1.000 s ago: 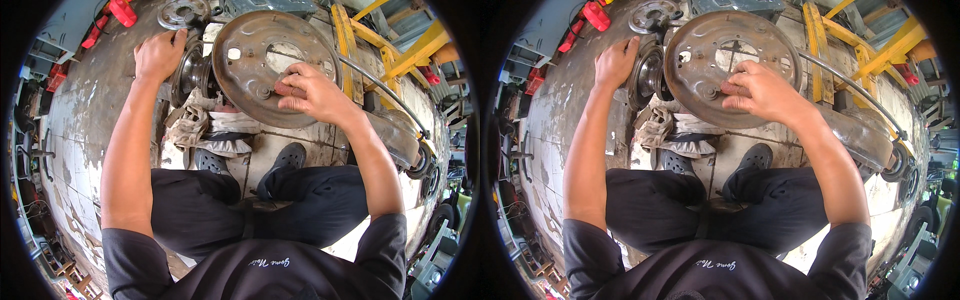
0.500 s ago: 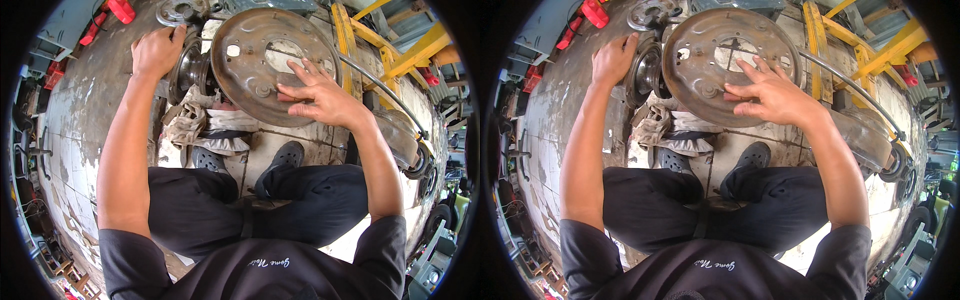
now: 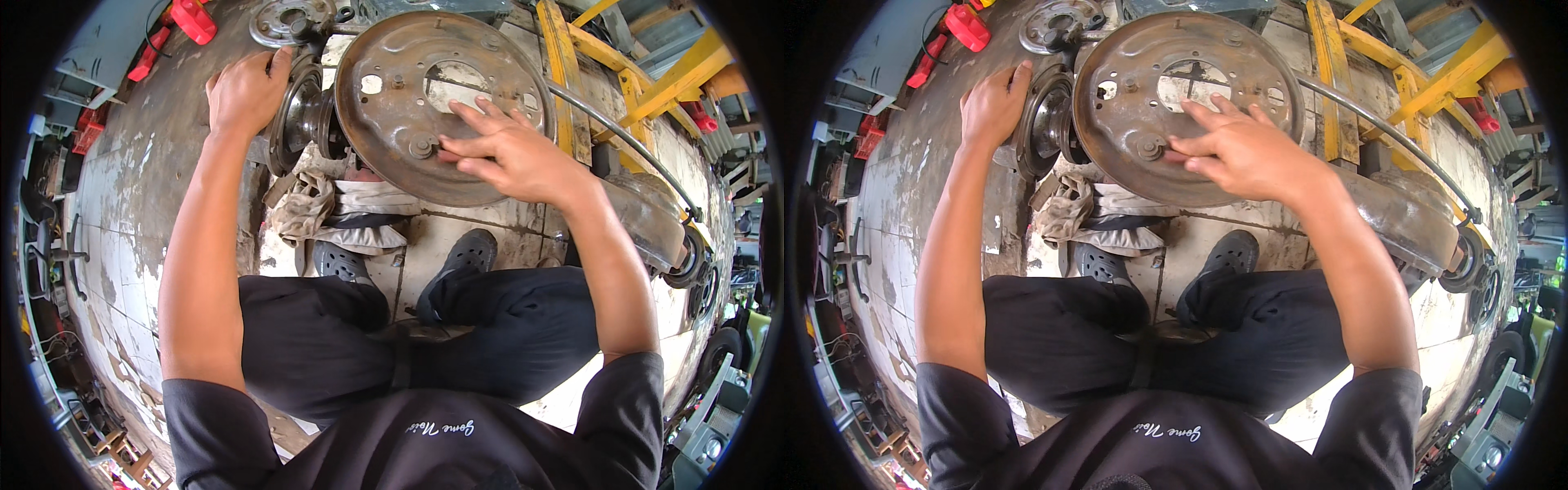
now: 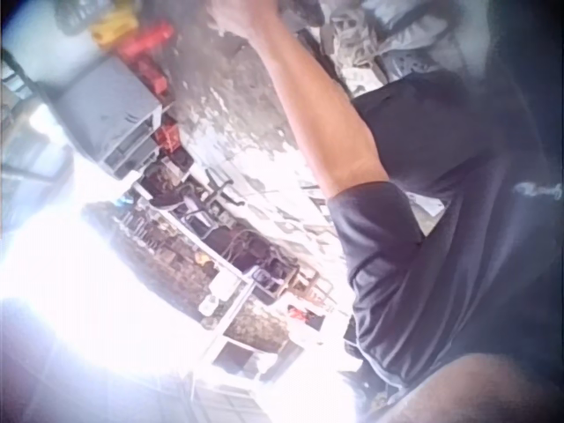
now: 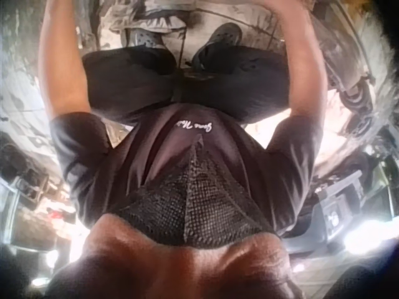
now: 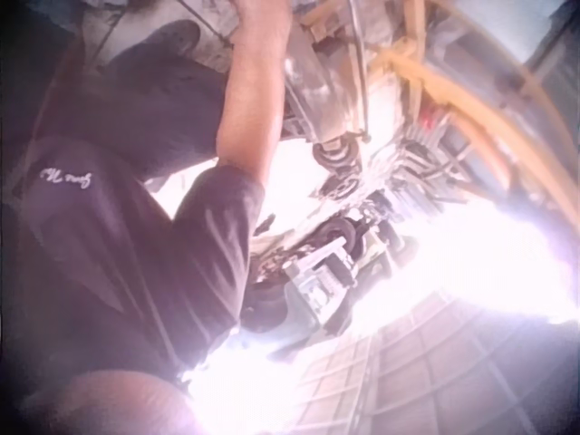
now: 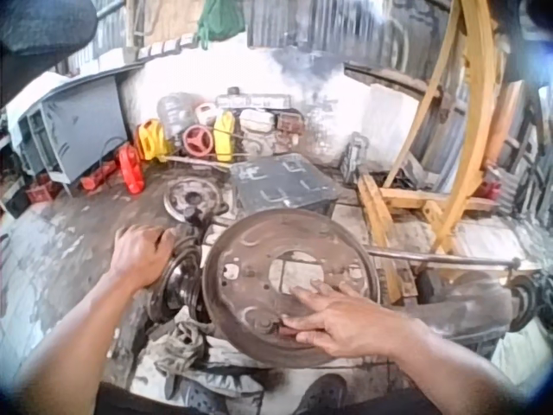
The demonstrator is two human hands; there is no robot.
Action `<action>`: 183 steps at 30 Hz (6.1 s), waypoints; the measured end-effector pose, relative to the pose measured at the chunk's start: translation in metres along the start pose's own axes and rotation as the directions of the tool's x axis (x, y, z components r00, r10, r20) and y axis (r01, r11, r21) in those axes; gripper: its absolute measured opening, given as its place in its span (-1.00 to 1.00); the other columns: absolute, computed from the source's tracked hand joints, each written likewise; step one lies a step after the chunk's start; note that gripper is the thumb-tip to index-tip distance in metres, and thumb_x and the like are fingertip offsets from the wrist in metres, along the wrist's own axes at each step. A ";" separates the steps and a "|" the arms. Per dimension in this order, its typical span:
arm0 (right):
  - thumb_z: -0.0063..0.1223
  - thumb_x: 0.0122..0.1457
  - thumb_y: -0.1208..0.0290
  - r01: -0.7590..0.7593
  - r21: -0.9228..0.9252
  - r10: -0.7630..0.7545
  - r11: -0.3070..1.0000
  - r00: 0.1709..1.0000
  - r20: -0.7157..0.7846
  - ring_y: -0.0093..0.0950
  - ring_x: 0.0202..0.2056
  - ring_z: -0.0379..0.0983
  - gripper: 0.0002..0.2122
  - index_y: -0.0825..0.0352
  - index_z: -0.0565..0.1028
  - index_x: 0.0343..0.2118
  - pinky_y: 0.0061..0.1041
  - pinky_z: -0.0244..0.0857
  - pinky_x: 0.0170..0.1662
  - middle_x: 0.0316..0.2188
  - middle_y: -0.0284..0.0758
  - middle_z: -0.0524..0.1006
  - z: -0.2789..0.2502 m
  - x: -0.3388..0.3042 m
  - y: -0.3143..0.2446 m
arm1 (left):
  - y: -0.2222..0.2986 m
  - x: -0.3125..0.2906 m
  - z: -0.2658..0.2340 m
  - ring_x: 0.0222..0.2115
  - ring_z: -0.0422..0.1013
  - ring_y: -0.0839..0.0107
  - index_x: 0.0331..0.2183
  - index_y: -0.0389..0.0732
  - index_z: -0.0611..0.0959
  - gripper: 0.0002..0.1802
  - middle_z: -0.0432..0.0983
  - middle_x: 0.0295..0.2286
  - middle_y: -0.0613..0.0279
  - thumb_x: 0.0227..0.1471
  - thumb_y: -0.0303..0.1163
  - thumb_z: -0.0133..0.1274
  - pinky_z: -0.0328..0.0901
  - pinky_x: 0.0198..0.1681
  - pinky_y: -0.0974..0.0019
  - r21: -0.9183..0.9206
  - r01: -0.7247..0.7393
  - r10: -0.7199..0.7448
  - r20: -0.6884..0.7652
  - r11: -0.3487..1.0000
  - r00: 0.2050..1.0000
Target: The person scrubs a circular metal brake drum with a sanding block, then wipes it with a cloth, and resumes scrubbing. The person handles the brake drum and a cloth while working in a workshop.
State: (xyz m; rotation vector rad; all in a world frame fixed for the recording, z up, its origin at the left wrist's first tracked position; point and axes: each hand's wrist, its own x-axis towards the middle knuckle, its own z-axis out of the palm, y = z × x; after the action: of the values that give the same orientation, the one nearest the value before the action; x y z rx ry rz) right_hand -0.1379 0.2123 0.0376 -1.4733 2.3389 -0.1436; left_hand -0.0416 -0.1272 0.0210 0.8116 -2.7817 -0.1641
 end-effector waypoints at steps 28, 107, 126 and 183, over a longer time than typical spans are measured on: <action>-0.09 0.08 -0.43 0.005 -0.071 -0.006 0.997 1.000 -0.008 -0.02 0.42 -0.20 -0.28 -0.12 0.40 0.24 0.13 -0.35 0.39 0.43 -0.14 -0.05 0.005 -0.005 0.007 | 0.003 0.000 0.003 -0.02 0.44 0.03 -0.19 -0.06 0.74 -0.42 0.62 -0.15 0.09 0.25 0.11 -0.25 0.10 0.18 -0.06 0.029 -0.033 0.034 -0.052 0.999 0.998; 0.06 0.11 -0.28 -0.029 -0.035 0.034 0.999 0.987 0.154 0.00 0.43 -0.32 -0.30 -0.08 0.33 0.29 0.06 -0.31 0.41 0.44 -0.12 -0.14 -0.014 -0.012 0.010 | 0.005 -0.001 0.004 -0.05 0.44 0.01 -0.26 -0.14 0.72 -0.39 0.62 -0.19 0.06 0.27 0.10 -0.27 0.15 0.13 -0.06 0.048 -0.047 0.049 -0.042 0.998 0.998; 0.04 0.12 -0.28 -0.019 -0.012 0.020 1.000 0.994 0.103 -0.04 0.44 -0.30 -0.38 -0.12 0.43 0.21 0.08 -0.35 0.41 0.44 -0.15 -0.11 -0.011 -0.012 0.017 | 0.003 0.000 0.004 -0.05 0.45 0.00 -0.29 -0.13 0.73 -0.40 0.62 -0.19 0.07 0.26 0.11 -0.26 0.15 0.13 -0.07 0.038 -0.064 0.066 -0.055 0.997 0.996; 0.07 -0.04 -0.44 0.065 -0.180 -0.066 0.982 0.998 -0.002 -0.02 0.44 -0.32 -0.13 -0.17 0.21 0.34 0.12 -0.35 0.40 0.45 -0.12 -0.16 0.003 0.018 -0.002 | 0.000 -0.001 0.006 -0.06 0.46 0.03 -0.31 -0.13 0.74 -0.37 0.63 -0.24 0.02 0.27 0.12 -0.27 0.14 0.14 -0.07 0.006 -0.087 0.088 -0.099 0.996 0.991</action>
State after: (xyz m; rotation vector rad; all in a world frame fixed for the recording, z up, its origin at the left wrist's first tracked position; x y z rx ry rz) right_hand -0.1414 0.1958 0.0306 -1.6376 2.3630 0.0465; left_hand -0.0424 -0.1267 0.0147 0.6774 -2.7179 -0.1032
